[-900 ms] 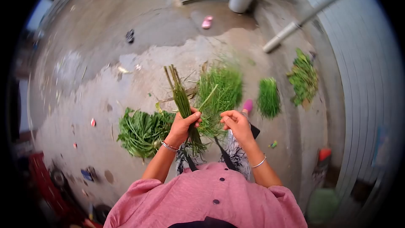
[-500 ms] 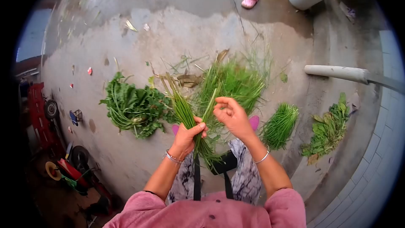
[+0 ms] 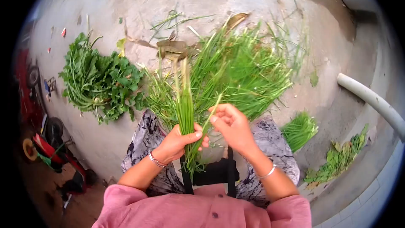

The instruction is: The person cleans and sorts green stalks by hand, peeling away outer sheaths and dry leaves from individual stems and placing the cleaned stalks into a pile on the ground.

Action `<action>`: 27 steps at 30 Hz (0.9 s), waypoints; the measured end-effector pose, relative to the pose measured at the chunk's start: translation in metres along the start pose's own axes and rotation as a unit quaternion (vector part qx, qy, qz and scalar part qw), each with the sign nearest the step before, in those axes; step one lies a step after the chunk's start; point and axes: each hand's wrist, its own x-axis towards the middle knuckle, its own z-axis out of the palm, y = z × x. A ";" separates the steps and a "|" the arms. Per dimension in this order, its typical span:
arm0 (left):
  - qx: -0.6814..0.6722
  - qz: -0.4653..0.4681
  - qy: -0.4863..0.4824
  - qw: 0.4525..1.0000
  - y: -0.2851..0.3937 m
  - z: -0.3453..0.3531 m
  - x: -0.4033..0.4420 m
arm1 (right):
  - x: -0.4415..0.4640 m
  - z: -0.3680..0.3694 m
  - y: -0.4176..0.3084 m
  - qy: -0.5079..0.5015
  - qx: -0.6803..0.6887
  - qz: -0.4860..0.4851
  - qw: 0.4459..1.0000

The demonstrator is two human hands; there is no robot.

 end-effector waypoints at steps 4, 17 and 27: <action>0.025 0.027 -0.052 0.998 0.013 0.001 -0.010 | -0.001 -0.006 -0.020 -0.039 -0.019 -0.045 0.998; 0.043 0.211 -0.081 0.973 -0.068 -0.014 -0.092 | -0.164 0.028 0.003 0.058 -0.118 -0.347 0.929; 0.004 0.300 -0.123 0.946 -0.083 -0.040 -0.143 | -0.174 -0.233 0.230 0.299 -0.072 -0.312 0.899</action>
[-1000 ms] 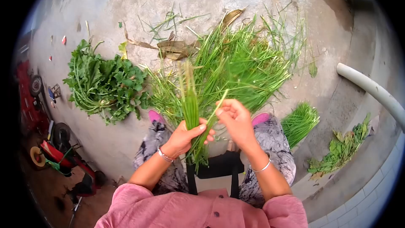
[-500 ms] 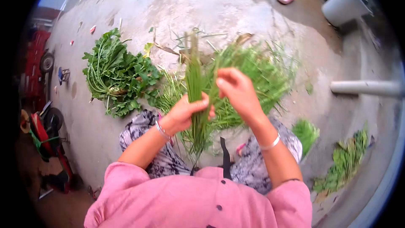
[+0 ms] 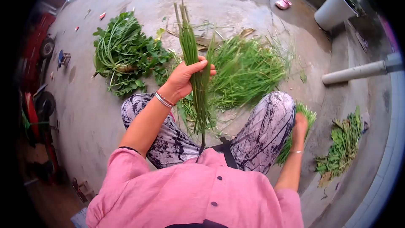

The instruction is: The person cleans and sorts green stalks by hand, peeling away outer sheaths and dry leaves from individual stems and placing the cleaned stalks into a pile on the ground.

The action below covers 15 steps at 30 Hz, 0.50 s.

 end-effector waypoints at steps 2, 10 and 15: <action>-0.027 -0.001 -0.007 1.000 0.000 -0.003 0.003 | -0.050 0.007 0.069 -0.045 -0.066 0.177 0.981; -0.088 0.017 0.014 0.996 0.010 -0.006 0.010 | -0.127 0.036 0.087 -0.115 -0.060 0.402 0.906; -0.099 0.003 0.031 0.995 0.012 0.003 0.014 | -0.115 0.040 0.072 -0.126 -0.061 0.413 0.900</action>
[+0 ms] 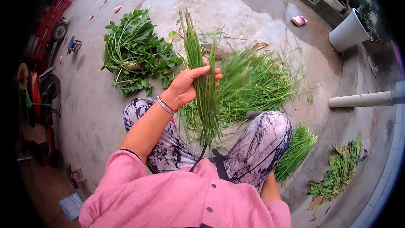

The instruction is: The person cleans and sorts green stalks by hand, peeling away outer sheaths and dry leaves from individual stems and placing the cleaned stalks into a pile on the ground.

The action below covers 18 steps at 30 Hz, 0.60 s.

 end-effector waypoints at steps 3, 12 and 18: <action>-0.013 -0.003 -0.005 1.000 -0.004 0.002 0.004 | 0.002 -0.004 -0.006 -0.004 -0.002 0.008 1.000; 0.018 -0.001 0.041 0.999 -0.003 0.003 0.009 | 0.024 0.020 -0.043 -0.034 0.007 0.022 0.999; 0.019 0.005 0.053 0.998 -0.002 0.004 0.004 | 0.027 0.047 -0.071 -0.054 0.023 0.039 0.997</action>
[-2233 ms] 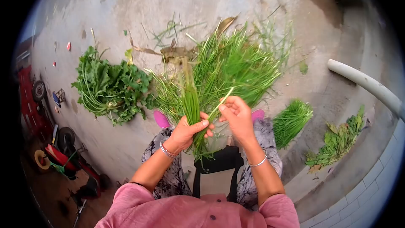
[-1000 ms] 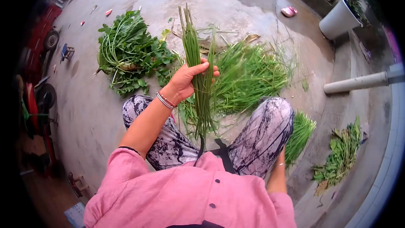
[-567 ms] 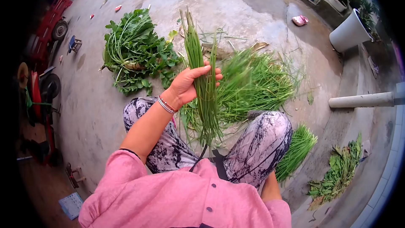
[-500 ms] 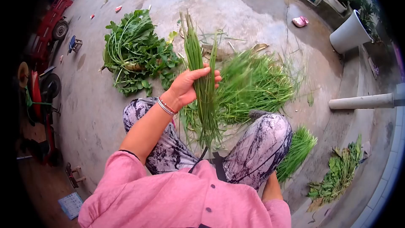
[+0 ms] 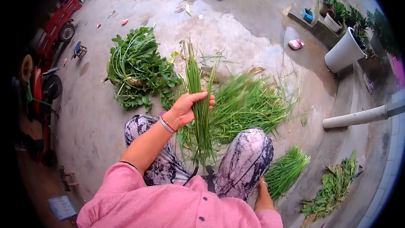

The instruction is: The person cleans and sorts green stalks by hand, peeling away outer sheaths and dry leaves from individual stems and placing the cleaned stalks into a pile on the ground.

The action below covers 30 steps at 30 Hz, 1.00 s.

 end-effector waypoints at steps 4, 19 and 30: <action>-0.015 0.003 -0.006 1.000 -0.002 0.002 -0.002 | -0.062 -0.032 0.017 0.011 0.021 0.054 0.998; -0.021 -0.009 -0.017 1.000 -0.008 0.010 -0.002 | -0.028 -0.095 0.071 -0.075 -0.463 -0.194 0.862; -0.013 -0.044 -0.059 0.997 -0.019 0.022 0.015 | -0.014 -0.091 0.054 0.038 -0.132 -0.045 0.990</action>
